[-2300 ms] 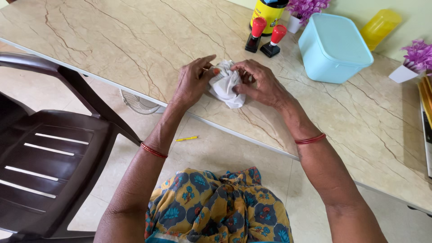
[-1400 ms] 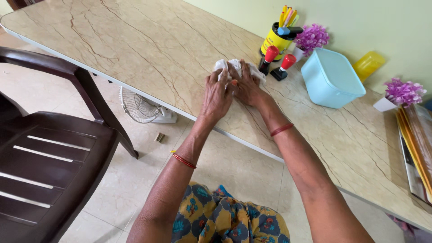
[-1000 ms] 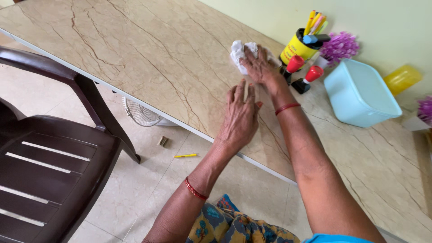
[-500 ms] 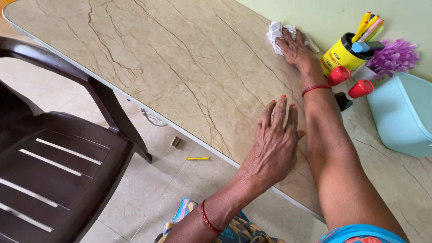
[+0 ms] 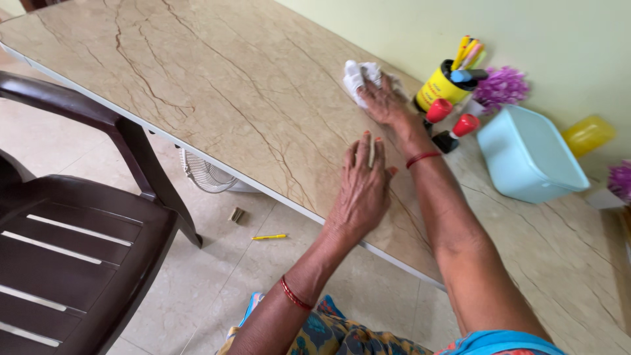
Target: The person cleans a table by hand with a cloth, wiping across the surface around various desktop items.
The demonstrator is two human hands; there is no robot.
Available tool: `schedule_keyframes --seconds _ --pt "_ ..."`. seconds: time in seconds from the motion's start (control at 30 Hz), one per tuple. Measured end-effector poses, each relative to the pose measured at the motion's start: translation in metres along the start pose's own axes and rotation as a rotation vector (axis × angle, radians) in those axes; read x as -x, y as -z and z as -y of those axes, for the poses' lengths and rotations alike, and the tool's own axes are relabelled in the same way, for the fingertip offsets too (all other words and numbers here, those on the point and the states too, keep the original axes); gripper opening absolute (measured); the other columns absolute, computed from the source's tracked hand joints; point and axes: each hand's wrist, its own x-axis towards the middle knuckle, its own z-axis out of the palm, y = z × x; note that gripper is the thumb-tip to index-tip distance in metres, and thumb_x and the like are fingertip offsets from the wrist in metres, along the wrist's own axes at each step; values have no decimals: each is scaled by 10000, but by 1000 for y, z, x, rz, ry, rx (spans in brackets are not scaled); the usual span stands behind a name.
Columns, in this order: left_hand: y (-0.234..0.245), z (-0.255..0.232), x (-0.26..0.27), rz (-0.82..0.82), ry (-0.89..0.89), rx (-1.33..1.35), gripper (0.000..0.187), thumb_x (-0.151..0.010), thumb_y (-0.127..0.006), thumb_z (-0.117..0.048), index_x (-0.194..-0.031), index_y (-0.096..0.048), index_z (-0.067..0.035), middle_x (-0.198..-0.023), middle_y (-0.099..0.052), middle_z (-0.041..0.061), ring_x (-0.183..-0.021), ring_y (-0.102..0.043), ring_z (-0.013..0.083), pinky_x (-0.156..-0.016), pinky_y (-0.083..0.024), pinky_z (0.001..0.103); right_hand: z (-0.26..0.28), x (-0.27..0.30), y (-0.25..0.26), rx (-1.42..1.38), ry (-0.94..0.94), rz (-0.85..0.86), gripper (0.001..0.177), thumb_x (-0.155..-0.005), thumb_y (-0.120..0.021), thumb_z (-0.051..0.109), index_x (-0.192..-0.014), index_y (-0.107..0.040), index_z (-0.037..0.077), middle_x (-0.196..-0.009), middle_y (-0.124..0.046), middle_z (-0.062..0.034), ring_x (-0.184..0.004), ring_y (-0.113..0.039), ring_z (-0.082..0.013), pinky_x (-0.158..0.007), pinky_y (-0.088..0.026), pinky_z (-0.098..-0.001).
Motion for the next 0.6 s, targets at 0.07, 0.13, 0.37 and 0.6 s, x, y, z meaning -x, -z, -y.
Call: schedule_keyframes --seconds 0.07,0.13,0.37,0.6 --pt "-5 3 1 -7 6 9 558 -982 -590 -144 -1422 -441 165 -1502 -364 421 -1369 -387 528 -1162 -338 560 28 23 18 -267 -186 28 605 -1089 -272 541 -1644 -288 300 -1694 -157 -131 -1525 -164 -499 -1201 -236 -666" --pt "-8 9 0 20 -2 -71 553 -973 -588 -148 -1428 -458 139 -1514 -384 370 -1425 -373 499 -1200 -328 557 55 43 34 -208 -156 91 645 -1043 -367 538 -1618 -298 253 -1686 -114 -169 -1504 -123 -517 -1176 -203 -656" --pt "-5 8 -3 -15 43 -66 612 -1021 -523 -313 -1494 -431 65 -1632 -288 285 -1478 -279 486 -1144 -250 613 91 130 45 -96 310 -115 717 -1060 -421 418 -1635 -238 31 -1690 -75 -232 -1579 -97 -421 -1278 -73 -519" --pt "-25 28 -2 -16 -42 -68 649 -1107 -459 -429 -1539 -428 54 -1648 -311 301 -1554 -258 499 -1272 -232 595 153 204 134 -888 -15 -194 570 -1089 -406 319 -1582 -295 56 -1593 -397 -238 -1479 -403 -379 -1183 -326 -414"
